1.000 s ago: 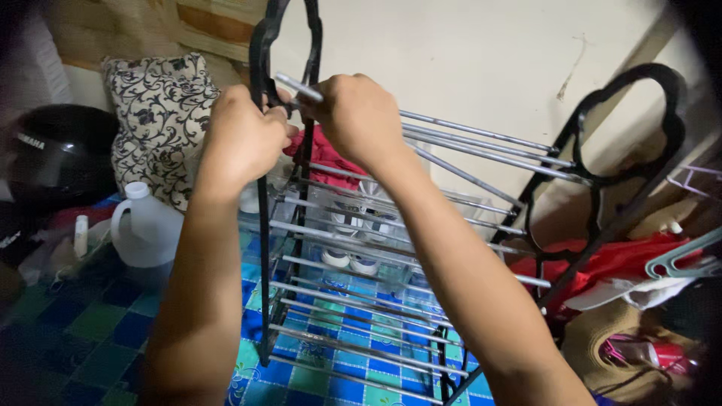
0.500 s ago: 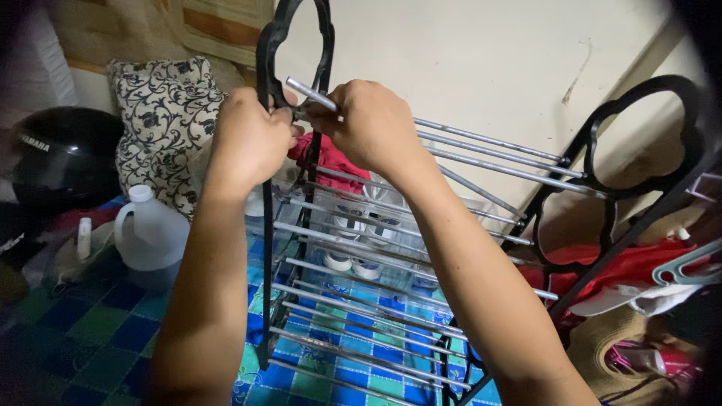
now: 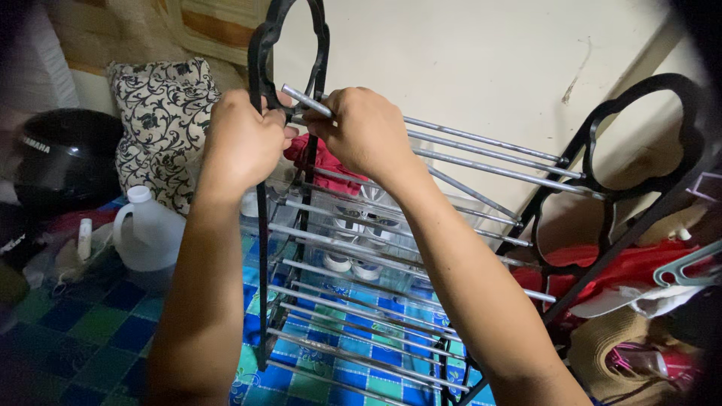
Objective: The person assembles a metal shoe rack by inserting horizontal rods into vertical supports and securing them. They then move the assembled rack to the floor and place a helmet and a bag of grain on it.
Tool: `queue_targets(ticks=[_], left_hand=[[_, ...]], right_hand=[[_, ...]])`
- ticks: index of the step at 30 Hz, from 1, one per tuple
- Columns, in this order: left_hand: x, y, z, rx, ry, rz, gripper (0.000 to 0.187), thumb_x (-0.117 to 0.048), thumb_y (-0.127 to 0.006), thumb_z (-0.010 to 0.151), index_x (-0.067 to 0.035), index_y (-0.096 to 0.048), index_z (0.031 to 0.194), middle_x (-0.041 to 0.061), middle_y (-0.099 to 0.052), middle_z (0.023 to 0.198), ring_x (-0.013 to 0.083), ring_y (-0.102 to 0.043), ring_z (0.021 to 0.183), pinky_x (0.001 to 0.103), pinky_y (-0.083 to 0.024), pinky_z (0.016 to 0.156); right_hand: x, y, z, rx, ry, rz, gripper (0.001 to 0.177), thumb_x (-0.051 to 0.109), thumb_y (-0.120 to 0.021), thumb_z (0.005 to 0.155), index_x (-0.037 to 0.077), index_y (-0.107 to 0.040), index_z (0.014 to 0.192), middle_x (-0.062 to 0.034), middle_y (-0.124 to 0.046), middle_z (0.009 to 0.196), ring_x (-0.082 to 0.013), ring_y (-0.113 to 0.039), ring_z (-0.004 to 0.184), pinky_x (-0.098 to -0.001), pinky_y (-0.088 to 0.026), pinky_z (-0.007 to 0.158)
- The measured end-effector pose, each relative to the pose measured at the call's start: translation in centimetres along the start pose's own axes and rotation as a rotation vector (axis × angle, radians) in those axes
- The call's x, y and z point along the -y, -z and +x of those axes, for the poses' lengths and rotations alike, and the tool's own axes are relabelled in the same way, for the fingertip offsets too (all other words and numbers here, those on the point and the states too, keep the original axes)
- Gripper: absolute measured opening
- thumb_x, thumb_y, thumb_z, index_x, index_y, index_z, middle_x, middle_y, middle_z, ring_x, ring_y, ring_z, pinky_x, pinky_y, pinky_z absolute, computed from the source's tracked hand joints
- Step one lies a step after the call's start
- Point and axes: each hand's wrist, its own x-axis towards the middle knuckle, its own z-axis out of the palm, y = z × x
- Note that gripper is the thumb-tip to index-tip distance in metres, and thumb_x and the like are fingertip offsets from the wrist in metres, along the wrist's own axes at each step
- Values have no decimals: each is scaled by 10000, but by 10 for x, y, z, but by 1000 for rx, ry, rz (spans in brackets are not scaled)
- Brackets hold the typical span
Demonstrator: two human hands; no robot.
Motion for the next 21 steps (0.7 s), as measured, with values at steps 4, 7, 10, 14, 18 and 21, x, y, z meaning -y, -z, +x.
queue_targets(ticks=[4,7,10,14,18,21], left_hand=[[-3,1,-3,-13,-9,18,188,-15,-571,920,8,-722,1030,137,-750,745,155,-766,657,289,-591,590],[-6,1,-4,-42,-36,146,177,-59,-605,897,15,-741,982,175,-737,719,226,-747,627,349,-566,602],[-7,-1,-7,-77,-2,316,214,-140,-633,910,51,-727,898,240,-710,752,331,-730,694,431,-541,664],[-5,-4,-13,-119,-140,299,224,-146,-600,889,6,-734,984,271,-692,822,423,-697,802,476,-527,733],[-1,-4,-17,-97,-126,302,191,-143,-594,901,16,-694,935,263,-691,848,422,-701,849,479,-529,774],[5,-4,-20,-138,-166,297,176,-135,-618,862,18,-686,915,257,-701,853,427,-702,845,485,-532,778]], right_hand=[[0,1,2,31,10,-54,213,312,-795,805,102,-784,830,-174,-703,741,-398,-670,720,-500,-527,651],[3,0,2,1,36,-34,167,276,-778,809,112,-792,840,-172,-708,753,-400,-673,727,-504,-527,648],[6,-4,1,-25,24,-69,239,297,-783,856,71,-761,785,-184,-699,747,-399,-673,732,-513,-525,668],[5,-6,1,2,12,25,140,228,-749,826,89,-760,809,-175,-706,744,-391,-674,716,-509,-523,656],[5,-11,-1,-27,66,55,132,197,-738,833,70,-746,798,-195,-703,769,-416,-668,743,-521,-517,666],[7,-17,0,-58,74,74,170,217,-753,826,54,-731,780,-210,-694,765,-427,-669,752,-526,-519,677]])
